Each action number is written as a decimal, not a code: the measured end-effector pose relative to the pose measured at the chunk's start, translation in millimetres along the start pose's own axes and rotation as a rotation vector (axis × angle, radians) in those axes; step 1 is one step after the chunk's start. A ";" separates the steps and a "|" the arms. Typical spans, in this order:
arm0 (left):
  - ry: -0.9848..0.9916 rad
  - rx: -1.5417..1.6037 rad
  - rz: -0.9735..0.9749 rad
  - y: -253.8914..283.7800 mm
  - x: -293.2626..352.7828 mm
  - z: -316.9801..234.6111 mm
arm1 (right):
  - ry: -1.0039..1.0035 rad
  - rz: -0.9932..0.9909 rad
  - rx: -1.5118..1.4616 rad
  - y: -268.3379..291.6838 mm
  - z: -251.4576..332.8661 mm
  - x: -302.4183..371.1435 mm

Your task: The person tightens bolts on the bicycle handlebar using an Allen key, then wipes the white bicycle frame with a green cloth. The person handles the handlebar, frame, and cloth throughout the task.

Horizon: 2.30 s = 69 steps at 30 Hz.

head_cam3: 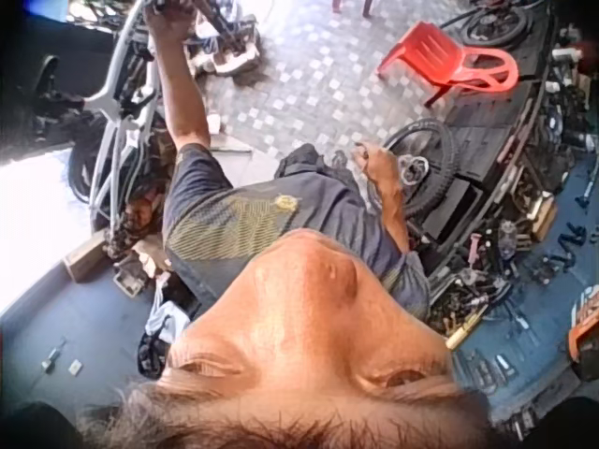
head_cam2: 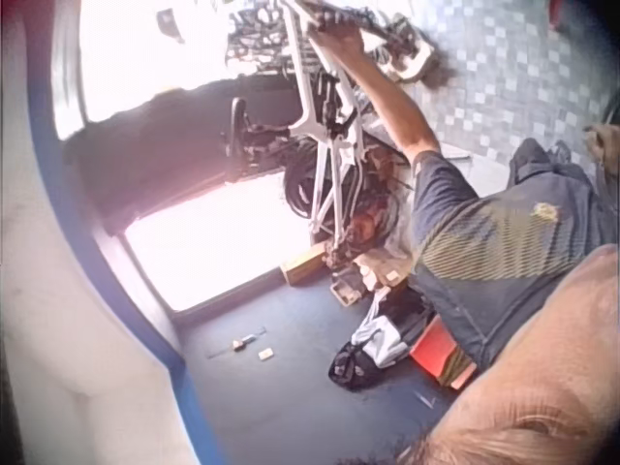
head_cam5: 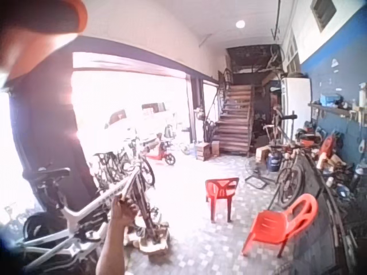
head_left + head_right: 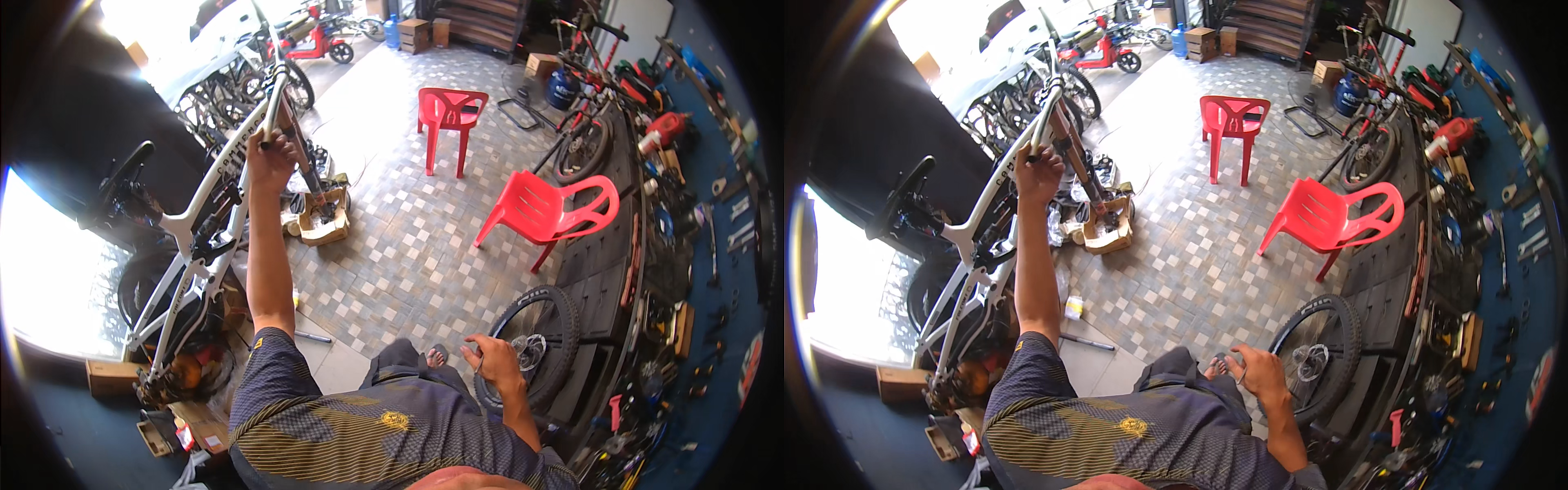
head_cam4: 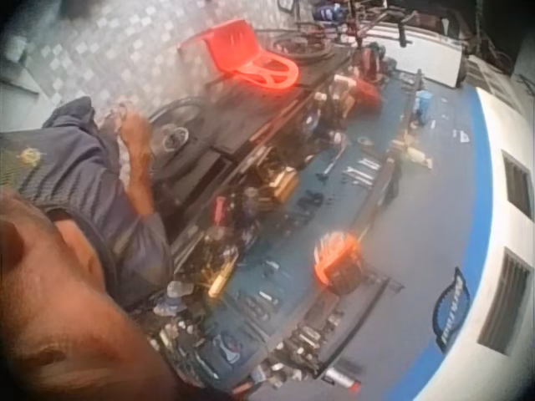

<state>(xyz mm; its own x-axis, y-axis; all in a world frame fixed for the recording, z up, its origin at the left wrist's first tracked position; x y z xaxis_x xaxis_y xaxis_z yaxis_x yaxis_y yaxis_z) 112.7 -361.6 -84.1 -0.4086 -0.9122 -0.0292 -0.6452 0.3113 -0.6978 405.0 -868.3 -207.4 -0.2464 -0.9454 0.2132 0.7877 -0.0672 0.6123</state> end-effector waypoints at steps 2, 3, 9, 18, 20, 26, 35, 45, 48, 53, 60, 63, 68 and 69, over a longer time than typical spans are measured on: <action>-0.029 -0.003 -0.065 21.0 9.1 -23.2 | 0.014 -0.091 0.010 -2.0 3.0 12.8; -0.041 0.001 -0.088 27.7 16.0 -31.5 | -0.009 -0.139 0.014 -2.5 5.5 20.7; 0.032 -0.033 -0.060 26.9 23.4 -23.5 | -0.130 -0.313 -0.036 -41.0 23.6 77.2; 0.556 -0.302 -0.079 102.1 130.1 249.4 | -0.231 -0.409 -0.007 -92.5 49.0 174.7; 0.798 -0.493 0.153 103.3 182.5 352.5 | -0.251 -0.519 0.019 -81.1 49.3 212.4; 1.064 -0.895 1.371 -90.3 509.2 497.8 | -0.584 -0.942 0.085 -71.9 28.7 372.1; 0.608 -0.824 2.206 -246.8 796.0 505.5 | -1.021 -1.538 0.100 -133.5 -3.6 682.9; 0.728 -0.851 2.419 -242.4 992.5 536.3 | -1.506 -1.798 0.102 -213.4 -102.9 1011.7; 0.636 -0.874 2.372 -249.0 1017.0 536.2 | -1.521 -1.808 0.016 -217.2 -126.2 1058.3; 0.431 -0.858 2.418 -281.2 1052.6 541.0 | -1.246 -1.700 -0.048 -187.1 -175.2 1044.5; 0.339 -0.822 2.410 -334.6 1097.9 541.3 | -0.943 -1.514 -0.066 -132.3 -248.2 1009.9; 0.373 -0.851 2.370 -338.4 1100.5 537.5 | -0.821 -1.566 -0.327 -136.6 -272.8 1039.1; 0.355 -0.880 2.350 -321.1 1088.4 544.4 | -1.056 -1.489 -0.324 -158.3 -294.8 1070.8; 0.344 -0.882 2.345 -321.0 1087.1 544.3 | -1.075 -1.490 -0.298 -160.7 -294.5 1070.1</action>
<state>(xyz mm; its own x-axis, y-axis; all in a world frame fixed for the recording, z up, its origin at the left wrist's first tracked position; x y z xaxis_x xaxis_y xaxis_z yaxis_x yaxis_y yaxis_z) 227.0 -1598.1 -281.4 -0.4745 0.8611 0.1825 0.7779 0.3132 0.5448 181.0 -1963.1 -301.9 -0.8534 0.5125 0.0958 -0.3555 -0.7065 0.6120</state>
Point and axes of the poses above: each hand's wrist, its own x-axis away from the middle knuckle, its own y-axis out of the back of the hand, z = x × y, the point moved 7 cm from there along -x, towards the middle knuckle, and after that the axes turned 11 degrees about -x, right-handed, at the moved point
